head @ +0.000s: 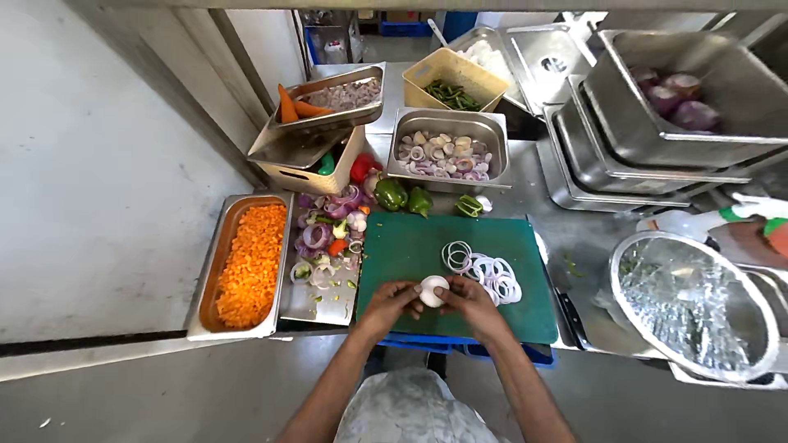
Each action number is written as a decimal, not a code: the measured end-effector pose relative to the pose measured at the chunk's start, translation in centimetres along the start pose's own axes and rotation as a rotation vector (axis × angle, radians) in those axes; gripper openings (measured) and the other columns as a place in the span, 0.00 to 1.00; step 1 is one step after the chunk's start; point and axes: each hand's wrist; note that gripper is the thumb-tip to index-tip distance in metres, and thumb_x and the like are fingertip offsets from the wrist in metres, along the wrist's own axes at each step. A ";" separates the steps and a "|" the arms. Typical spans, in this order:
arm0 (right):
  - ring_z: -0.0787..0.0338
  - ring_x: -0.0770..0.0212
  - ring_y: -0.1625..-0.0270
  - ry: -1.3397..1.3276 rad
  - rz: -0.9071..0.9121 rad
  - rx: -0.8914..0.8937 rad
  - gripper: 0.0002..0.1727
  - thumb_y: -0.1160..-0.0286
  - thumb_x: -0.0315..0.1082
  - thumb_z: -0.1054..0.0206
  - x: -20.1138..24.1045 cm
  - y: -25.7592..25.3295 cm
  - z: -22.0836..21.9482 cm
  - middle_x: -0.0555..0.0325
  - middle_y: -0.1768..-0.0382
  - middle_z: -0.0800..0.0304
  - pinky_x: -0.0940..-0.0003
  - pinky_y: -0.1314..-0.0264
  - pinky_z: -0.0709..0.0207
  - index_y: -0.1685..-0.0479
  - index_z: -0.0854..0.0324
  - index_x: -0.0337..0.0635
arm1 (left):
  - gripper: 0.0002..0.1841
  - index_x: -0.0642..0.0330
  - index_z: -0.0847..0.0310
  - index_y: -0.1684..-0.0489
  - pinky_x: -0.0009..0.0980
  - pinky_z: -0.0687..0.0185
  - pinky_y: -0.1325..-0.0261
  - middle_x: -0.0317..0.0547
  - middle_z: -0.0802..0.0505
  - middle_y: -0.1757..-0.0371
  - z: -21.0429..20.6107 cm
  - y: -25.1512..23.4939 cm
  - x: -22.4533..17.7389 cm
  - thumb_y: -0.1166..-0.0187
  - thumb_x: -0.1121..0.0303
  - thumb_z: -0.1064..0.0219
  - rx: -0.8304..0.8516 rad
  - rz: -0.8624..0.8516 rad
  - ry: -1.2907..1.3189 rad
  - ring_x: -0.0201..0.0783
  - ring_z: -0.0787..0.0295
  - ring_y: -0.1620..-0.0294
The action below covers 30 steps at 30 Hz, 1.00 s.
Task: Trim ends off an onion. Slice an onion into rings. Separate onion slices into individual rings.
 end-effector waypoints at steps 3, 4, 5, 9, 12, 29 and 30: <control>0.07 0.53 0.59 -0.145 -0.019 0.009 0.14 0.21 0.29 0.30 0.8 0.7 0.6 0.43 0.54 0.08 0.58 0.55 0.09 0.43 0.17 0.30 | 0.14 0.71 0.17 0.45 0.37 0.09 0.50 0.50 0.07 0.59 -1.2 -0.4 -0.5 0.10 0.67 0.43 0.069 0.008 0.117 0.39 0.08 0.61; 0.07 0.53 0.59 -0.176 -0.015 0.009 0.14 0.20 0.29 0.31 0.9 1.0 0.8 0.42 0.54 0.08 0.58 0.55 0.09 0.43 0.17 0.30 | 0.15 0.71 0.18 0.45 0.37 0.09 0.50 0.50 0.07 0.59 -1.6 -0.6 -0.6 0.09 0.67 0.44 0.076 0.005 0.119 0.39 0.08 0.61; 0.07 0.53 0.59 -0.197 -0.008 0.003 0.14 0.20 0.29 0.32 0.8 1.2 1.0 0.42 0.54 0.08 0.58 0.54 0.09 0.42 0.17 0.29 | 0.15 0.72 0.18 0.45 0.37 0.09 0.50 0.51 0.07 0.59 -2.0 -0.8 -0.6 0.09 0.67 0.44 0.076 -0.001 0.103 0.40 0.08 0.61; 0.07 0.54 0.58 -0.256 0.006 -0.037 0.13 0.16 0.30 0.36 0.2 2.2 1.6 0.42 0.53 0.08 0.59 0.52 0.09 0.43 0.18 0.28 | 0.16 0.70 0.18 0.47 0.36 0.09 0.51 0.49 0.08 0.60 -3.9 -1.4 -0.7 0.07 0.65 0.47 0.071 -0.026 -0.045 0.39 0.08 0.62; 0.08 0.57 0.59 -0.307 0.029 -0.044 0.13 0.13 0.31 0.41 -0.2 2.7 2.0 0.44 0.55 0.09 0.61 0.53 0.11 0.43 0.19 0.29 | 0.18 0.69 0.20 0.45 0.35 0.10 0.54 0.48 0.09 0.62 -5.2 -1.9 -0.4 0.05 0.64 0.52 0.095 -0.011 -0.076 0.37 0.09 0.64; 0.12 0.61 0.51 -0.241 0.264 -0.349 0.24 0.09 0.45 0.44 8.1 -5.6 1.0 0.51 0.46 0.14 0.62 0.51 0.16 0.23 0.29 0.41 | 0.16 0.63 0.12 0.44 0.40 0.10 0.43 0.50 0.06 0.50 -9.8 -9.1 -8.3 0.18 0.62 0.34 -0.335 -0.511 -0.848 0.40 0.07 0.53; 0.11 0.59 0.49 -0.272 0.254 -0.308 0.23 0.08 0.44 0.44 10.2 -6.5 1.2 0.49 0.45 0.13 0.60 0.49 0.13 0.23 0.29 0.40 | 0.15 0.64 0.11 0.44 0.42 0.10 0.41 0.51 0.06 0.51 -9.6 -10.3 -10.5 0.18 0.63 0.34 -0.387 -0.520 -0.819 0.42 0.06 0.52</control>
Point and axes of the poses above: each hand's wrist, its own y-axis away from the middle knuckle, its own z-axis out of the back of the hand, x = y × z
